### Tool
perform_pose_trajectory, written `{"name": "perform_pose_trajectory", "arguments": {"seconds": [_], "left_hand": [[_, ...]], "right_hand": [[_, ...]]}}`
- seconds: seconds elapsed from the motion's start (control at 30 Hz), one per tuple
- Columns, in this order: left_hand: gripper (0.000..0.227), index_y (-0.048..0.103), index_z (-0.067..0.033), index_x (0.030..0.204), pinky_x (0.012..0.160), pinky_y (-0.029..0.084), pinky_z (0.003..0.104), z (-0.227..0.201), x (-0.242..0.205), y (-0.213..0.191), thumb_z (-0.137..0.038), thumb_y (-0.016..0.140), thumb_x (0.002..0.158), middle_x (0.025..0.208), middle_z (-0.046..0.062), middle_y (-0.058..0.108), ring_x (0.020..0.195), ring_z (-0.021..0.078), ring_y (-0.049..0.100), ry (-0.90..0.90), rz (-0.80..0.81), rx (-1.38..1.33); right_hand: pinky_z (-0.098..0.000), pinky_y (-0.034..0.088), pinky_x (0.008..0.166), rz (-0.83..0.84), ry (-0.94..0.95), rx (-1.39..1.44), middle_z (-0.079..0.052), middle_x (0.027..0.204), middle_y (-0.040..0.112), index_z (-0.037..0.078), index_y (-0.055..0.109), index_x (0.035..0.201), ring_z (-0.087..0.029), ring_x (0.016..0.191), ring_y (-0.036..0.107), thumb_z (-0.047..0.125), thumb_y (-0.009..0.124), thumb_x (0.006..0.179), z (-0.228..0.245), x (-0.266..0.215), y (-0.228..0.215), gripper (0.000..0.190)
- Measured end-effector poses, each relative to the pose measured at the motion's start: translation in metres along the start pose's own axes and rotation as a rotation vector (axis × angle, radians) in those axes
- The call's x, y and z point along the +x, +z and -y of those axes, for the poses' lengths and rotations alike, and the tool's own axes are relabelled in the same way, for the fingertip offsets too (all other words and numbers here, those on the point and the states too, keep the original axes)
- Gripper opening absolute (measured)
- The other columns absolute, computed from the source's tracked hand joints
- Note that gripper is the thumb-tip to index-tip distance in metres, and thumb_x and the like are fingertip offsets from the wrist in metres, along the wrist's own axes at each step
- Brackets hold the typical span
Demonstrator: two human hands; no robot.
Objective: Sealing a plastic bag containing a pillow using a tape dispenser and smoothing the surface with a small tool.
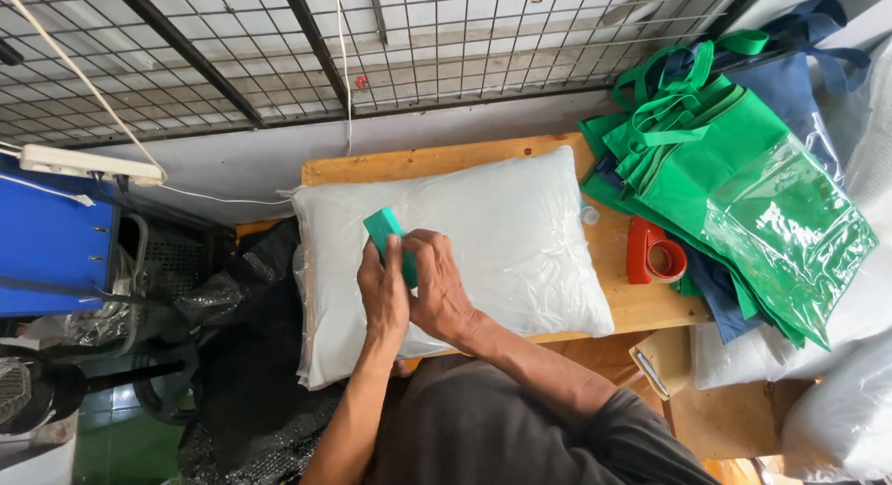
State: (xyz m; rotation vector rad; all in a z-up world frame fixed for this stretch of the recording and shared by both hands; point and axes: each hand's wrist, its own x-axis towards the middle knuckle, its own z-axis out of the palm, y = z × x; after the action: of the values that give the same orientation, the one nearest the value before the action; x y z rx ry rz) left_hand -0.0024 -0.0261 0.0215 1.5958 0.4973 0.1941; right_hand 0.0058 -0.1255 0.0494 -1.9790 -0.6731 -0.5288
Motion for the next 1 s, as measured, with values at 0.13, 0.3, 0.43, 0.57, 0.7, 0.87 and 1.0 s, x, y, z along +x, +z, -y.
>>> {"name": "perform_pose_trajectory", "arguments": {"seconds": [0.13,0.3,0.43,0.57,0.7,0.87,1.0], "left_hand": [[0.051,0.062,-0.0095,0.125,0.087,0.048,0.039,-0.013,0.015,0.016,-0.045,0.074,0.091,0.100,0.005,0.061,0.091,0.0180,0.059,-0.282,-0.045,-0.188],[0.086,0.019,0.0047,0.160,0.084,0.054,0.057,-0.002,0.012,0.047,-0.019,0.066,0.092,0.120,0.027,0.042,0.103,0.0512,0.058,0.420,0.077,0.563],[0.086,0.043,-0.0196,0.157,0.071,0.051,0.051,0.024,0.000,0.092,-0.023,0.078,0.078,0.102,0.011,0.046,0.090,0.0364,0.055,0.914,-0.029,0.900],[0.063,0.054,-0.0233,0.147,0.058,0.041,0.047,0.030,0.016,0.078,-0.020,0.070,0.086,0.091,0.008,0.043,0.076,0.0343,0.050,0.907,-0.129,0.977],[0.070,0.051,-0.0218,0.149,0.060,0.047,0.052,0.055,0.064,0.002,-0.027,0.076,0.083,0.093,0.011,0.046,0.079,0.0380,0.054,0.663,-0.277,1.106],[0.060,0.043,-0.0309,0.157,0.083,0.047,0.055,0.119,0.118,-0.107,-0.039,0.056,0.099,0.114,0.022,0.051,0.106,0.0470,0.057,-0.066,-0.228,1.024],[0.055,0.052,-0.0252,0.152,0.112,0.042,0.050,0.176,0.121,-0.142,-0.045,0.053,0.100,0.146,0.029,0.053,0.139,0.0446,0.048,-0.368,-0.007,0.460]], "right_hand": [[-0.0523,0.052,0.094,0.202,0.182,0.214,-0.022,0.119,0.062,0.001,0.052,0.133,-0.043,0.107,0.065,0.002,0.080,0.074,-0.012,0.004,-0.040,0.066],[-0.0464,0.054,0.092,0.006,0.190,-0.225,-0.015,0.116,0.072,0.006,0.066,0.125,-0.036,0.106,0.069,-0.001,0.058,0.099,-0.098,0.016,-0.081,0.028],[-0.0527,0.053,0.089,0.132,0.318,-0.303,-0.018,0.122,0.066,0.001,0.065,0.124,-0.041,0.110,0.066,0.006,0.052,0.105,-0.145,-0.004,-0.073,0.024],[-0.0444,0.044,0.100,0.171,0.321,-0.549,-0.003,0.132,0.060,0.018,0.065,0.123,-0.028,0.122,0.057,0.023,0.050,0.106,-0.164,-0.022,-0.058,0.023],[-0.0451,0.042,0.102,0.193,0.351,-0.532,-0.003,0.134,0.058,0.017,0.064,0.124,-0.029,0.124,0.056,0.022,0.050,0.107,-0.166,-0.022,-0.057,0.022],[-0.0433,0.041,0.102,0.197,0.344,-0.623,0.000,0.132,0.056,0.019,0.062,0.122,-0.025,0.126,0.054,0.024,0.049,0.107,-0.163,-0.025,-0.050,0.020],[-0.0430,0.041,0.101,0.160,0.336,-0.664,0.001,0.131,0.057,0.021,0.062,0.119,-0.024,0.125,0.055,0.025,0.049,0.106,-0.168,-0.030,-0.044,0.019]]}}
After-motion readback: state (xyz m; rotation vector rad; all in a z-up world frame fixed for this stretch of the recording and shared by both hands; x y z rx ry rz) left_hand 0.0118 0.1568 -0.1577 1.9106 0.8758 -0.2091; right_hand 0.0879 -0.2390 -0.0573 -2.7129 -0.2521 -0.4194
